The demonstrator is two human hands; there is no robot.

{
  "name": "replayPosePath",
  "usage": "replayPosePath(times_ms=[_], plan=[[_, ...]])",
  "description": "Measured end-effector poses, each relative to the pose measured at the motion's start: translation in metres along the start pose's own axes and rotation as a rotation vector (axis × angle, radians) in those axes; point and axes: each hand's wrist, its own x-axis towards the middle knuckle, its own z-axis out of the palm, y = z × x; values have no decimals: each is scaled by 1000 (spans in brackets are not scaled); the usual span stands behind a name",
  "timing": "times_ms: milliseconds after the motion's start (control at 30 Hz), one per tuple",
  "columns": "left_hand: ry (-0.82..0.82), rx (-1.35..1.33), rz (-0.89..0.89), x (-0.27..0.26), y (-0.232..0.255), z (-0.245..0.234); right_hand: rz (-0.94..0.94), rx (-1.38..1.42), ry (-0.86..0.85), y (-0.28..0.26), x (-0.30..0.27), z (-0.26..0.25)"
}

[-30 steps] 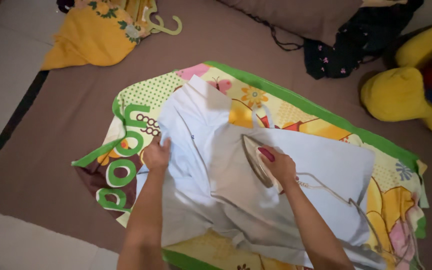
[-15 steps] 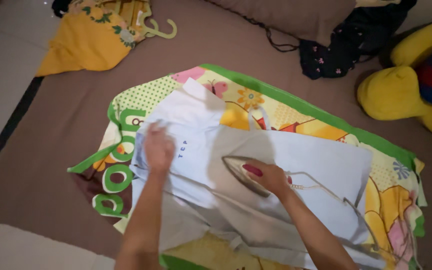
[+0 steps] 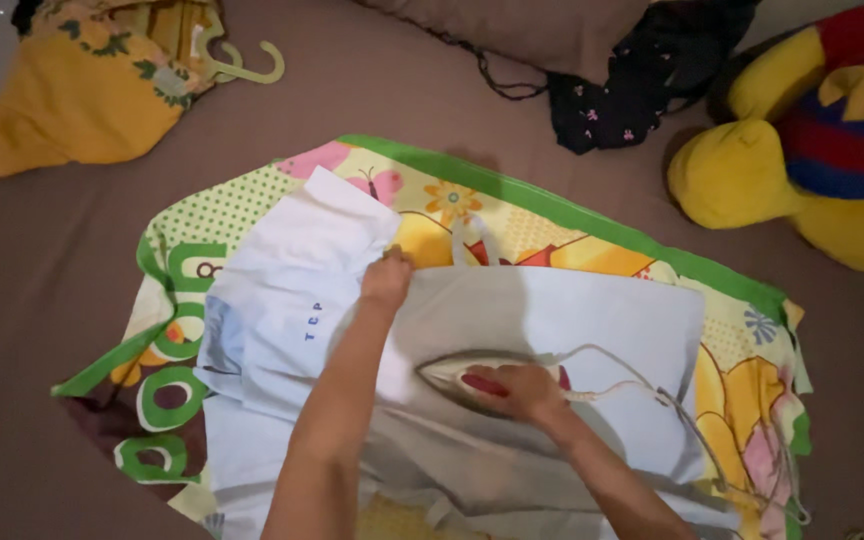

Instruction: The person irons a light blue shirt on a Winnie the Pooh themed mat, smoothing the fabric with a steam iron. After ironing, the person places the shirt on a hanger and then picks up a dark garment from a pile on the floor.

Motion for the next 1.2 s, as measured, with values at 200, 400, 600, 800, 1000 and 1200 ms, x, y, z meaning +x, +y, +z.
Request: replayPosePath(times_ms=[200,400,600,800,1000,1200], plan=[[250,-335,-45,-22,-8,-65,-141,66,350,-8,59,1],[554,-306,-45,-85,-65,-110,231,126,319,-17,120,-44],[410,-13,-582,-165,-151,-119,-169,159,31,-45,80,-17],[264,-356,-886,-179,-197,-113,-237,25,86,-105,107,6],[489,-621,-820,-185,-230,-57,-8,130,311,-136,154,-19],[484,-977,-905,-151,-245,-74,-261,43,-16,-161,125,-10]])
